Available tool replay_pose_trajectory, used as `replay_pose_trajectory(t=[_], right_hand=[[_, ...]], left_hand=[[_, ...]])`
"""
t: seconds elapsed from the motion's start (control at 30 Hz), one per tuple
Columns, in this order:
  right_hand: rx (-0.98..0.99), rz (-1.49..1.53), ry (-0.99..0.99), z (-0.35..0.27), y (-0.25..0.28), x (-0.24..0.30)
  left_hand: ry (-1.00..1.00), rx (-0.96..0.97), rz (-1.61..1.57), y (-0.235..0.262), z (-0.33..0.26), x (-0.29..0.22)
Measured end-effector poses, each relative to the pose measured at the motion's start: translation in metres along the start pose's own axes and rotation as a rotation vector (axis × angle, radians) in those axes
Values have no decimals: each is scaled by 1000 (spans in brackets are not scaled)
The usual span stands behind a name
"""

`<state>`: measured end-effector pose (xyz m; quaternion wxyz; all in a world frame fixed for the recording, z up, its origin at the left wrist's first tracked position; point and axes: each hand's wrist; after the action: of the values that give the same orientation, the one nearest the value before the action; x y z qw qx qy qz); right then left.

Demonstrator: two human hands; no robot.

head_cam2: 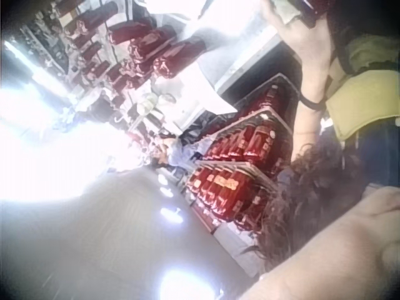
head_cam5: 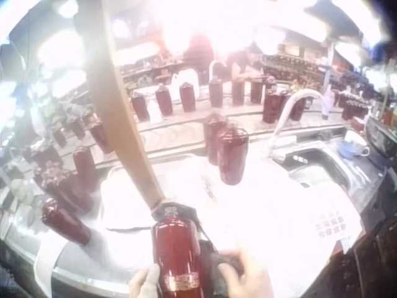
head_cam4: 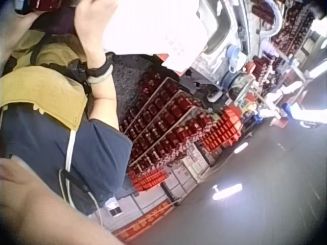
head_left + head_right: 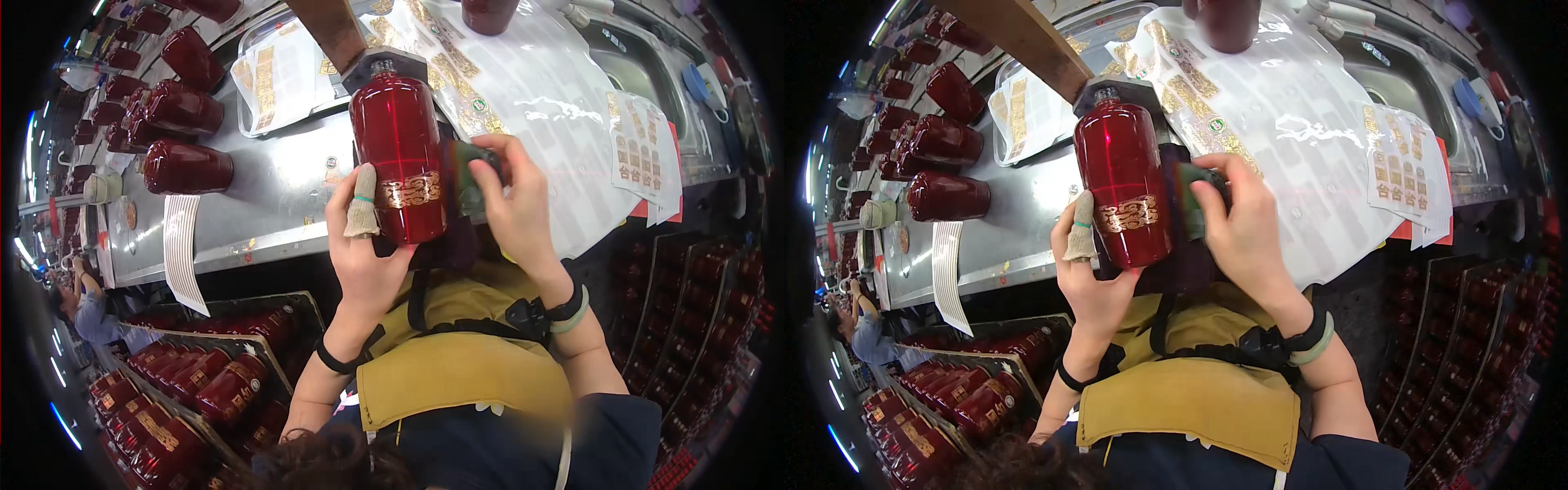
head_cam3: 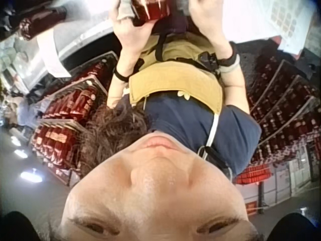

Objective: Applying labels and decorative seals to red liquor bottles at a factory workstation.

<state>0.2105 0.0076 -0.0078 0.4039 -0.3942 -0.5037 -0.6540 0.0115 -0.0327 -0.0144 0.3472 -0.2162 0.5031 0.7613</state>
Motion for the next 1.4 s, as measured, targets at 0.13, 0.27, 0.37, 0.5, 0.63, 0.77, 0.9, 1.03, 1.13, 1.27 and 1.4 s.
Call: replay_pose_trajectory(t=[0.13, 0.27, 0.37, 0.5, 0.63, 0.77, 0.9, 1.03, 1.13, 1.27, 1.4], right_hand=[[-35, 149, -25, -4, -2, 26], [94, 97, 58, -7, -13, 26], [14, -35, -92, -1, 2, -1], [25, 495, -120, -10, -6, 25], [51, 232, -150, -3, -11, -21], [20, 345, -135, -8, 8, -17], [62, 370, -113, -10, 7, -3], [66, 379, -128, -12, 5, -1], [75, 320, -75, -12, 0, 1], [69, 275, -71, -11, 0, 0], [85, 313, -106, -13, 1, 10]], left_hand=[[56, -46, -4, -7, 2, 8], [224, 113, -273, -8, 13, 17], [83, 47, -139, -5, 10, 20], [6, 46, -65, 6, 7, 12], [120, 99, -134, -2, 8, 20], [-15, 109, -69, 9, 9, 5], [231, 208, -221, 5, 8, 8], [105, 173, -298, 5, 15, 10], [208, 268, -189, 3, 16, 10], [181, 213, -209, 11, 12, 0], [78, 284, -295, 9, 19, -2]])
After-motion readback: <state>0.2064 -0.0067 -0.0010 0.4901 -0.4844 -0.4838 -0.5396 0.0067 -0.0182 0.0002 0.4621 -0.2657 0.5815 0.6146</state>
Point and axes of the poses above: each hand's wrist, its own z-axis towards the middle knuckle, its own y-axis out of the back of the hand, x = y × z, and after that the axes turned 2 degrees about y, right-handed
